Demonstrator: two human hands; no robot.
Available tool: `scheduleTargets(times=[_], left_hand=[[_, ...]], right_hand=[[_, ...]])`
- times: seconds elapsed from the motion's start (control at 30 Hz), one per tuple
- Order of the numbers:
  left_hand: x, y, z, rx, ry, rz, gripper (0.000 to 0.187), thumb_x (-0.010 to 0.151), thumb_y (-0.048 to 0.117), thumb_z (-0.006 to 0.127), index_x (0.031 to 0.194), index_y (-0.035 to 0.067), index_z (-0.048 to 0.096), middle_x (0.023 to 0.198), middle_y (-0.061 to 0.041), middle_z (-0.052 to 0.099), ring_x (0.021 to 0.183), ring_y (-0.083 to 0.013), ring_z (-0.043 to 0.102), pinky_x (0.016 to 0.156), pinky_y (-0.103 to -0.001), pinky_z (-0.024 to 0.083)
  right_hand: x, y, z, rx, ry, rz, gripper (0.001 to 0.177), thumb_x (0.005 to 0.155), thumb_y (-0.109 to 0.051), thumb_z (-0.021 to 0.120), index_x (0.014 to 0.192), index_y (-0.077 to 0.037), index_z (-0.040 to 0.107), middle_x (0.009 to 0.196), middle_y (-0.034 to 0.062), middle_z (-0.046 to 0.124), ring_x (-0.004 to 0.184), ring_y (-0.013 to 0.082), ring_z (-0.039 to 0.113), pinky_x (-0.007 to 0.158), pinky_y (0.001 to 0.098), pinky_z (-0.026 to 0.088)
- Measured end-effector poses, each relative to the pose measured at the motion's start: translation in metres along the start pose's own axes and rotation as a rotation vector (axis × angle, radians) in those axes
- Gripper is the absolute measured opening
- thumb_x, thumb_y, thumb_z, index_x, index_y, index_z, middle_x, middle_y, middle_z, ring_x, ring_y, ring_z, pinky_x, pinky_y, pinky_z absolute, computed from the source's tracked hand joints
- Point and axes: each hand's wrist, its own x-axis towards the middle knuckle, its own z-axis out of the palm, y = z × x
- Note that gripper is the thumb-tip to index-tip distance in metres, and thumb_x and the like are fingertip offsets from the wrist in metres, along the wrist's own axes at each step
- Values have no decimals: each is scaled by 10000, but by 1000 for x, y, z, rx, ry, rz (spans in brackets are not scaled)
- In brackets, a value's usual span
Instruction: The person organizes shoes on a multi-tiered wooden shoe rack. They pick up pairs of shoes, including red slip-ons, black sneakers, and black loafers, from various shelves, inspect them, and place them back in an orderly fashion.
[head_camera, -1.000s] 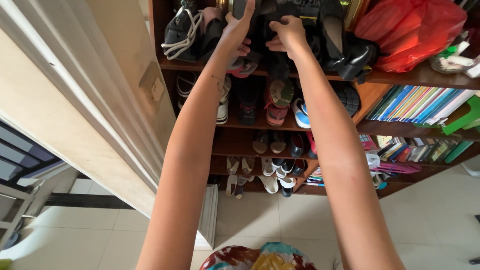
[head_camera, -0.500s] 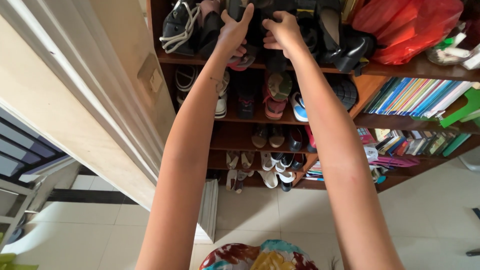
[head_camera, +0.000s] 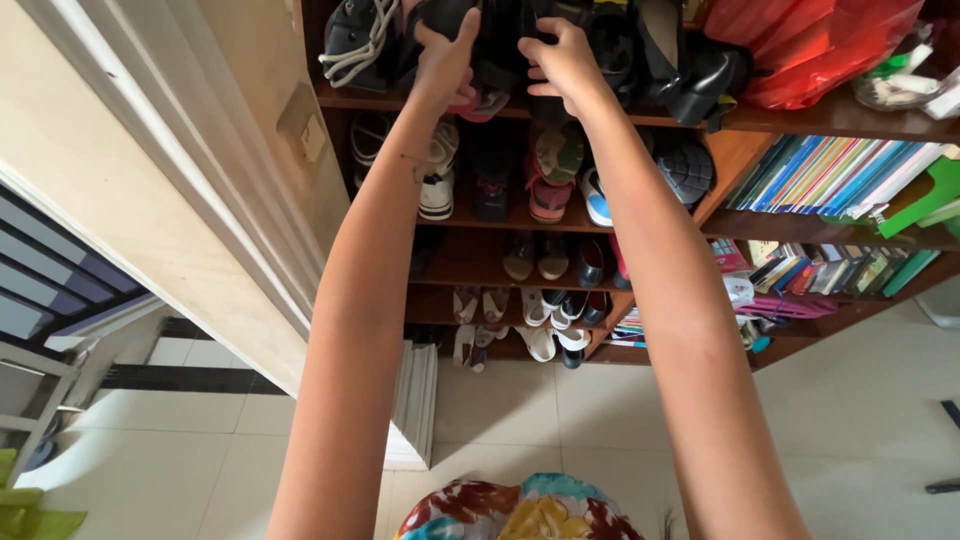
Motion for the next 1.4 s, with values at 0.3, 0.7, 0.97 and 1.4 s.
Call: scheduleTargets(times=[0.3,0.7,0.97,1.4], left_hand=[[2,-35,-9,-74,3,37,1150,809,730,453,1588,110,-121,1179,-124,720,909,-190,748,751,-388,685],[-70,-50,-6,-249,-91,-145,1095,811,652,512,1603,174,-74,1066,-116,674,688,-176,711,691,-312,637],[-112,-124,-12,-366,-211,-92,1030,863,628,555,1614,164,25,1082,-125,617,748,-195,680,724,-390,590],[-146,-266,0,-202,-113,-365,610,1092,433,457,1494,-16,365,1239,-211,672,966,-300,751,827,-446,661]], right_hand=[[-15,5,11,-46,-33,-55,627,994,-348,620,1515,-106,367,1422,196,566,1271,351,626,966,430,637],[-67,57,30,102,-22,-119,546,951,-323,636,1439,-130,486,1220,107,704,1227,217,659,966,441,604],[-107,109,34,261,-67,-177,594,968,-409,655,1453,-123,464,1323,194,670,1210,269,680,936,362,603],[-140,211,49,301,-11,-36,395,1053,-204,584,1408,-36,540,1189,238,705,1054,338,736,847,441,620]])
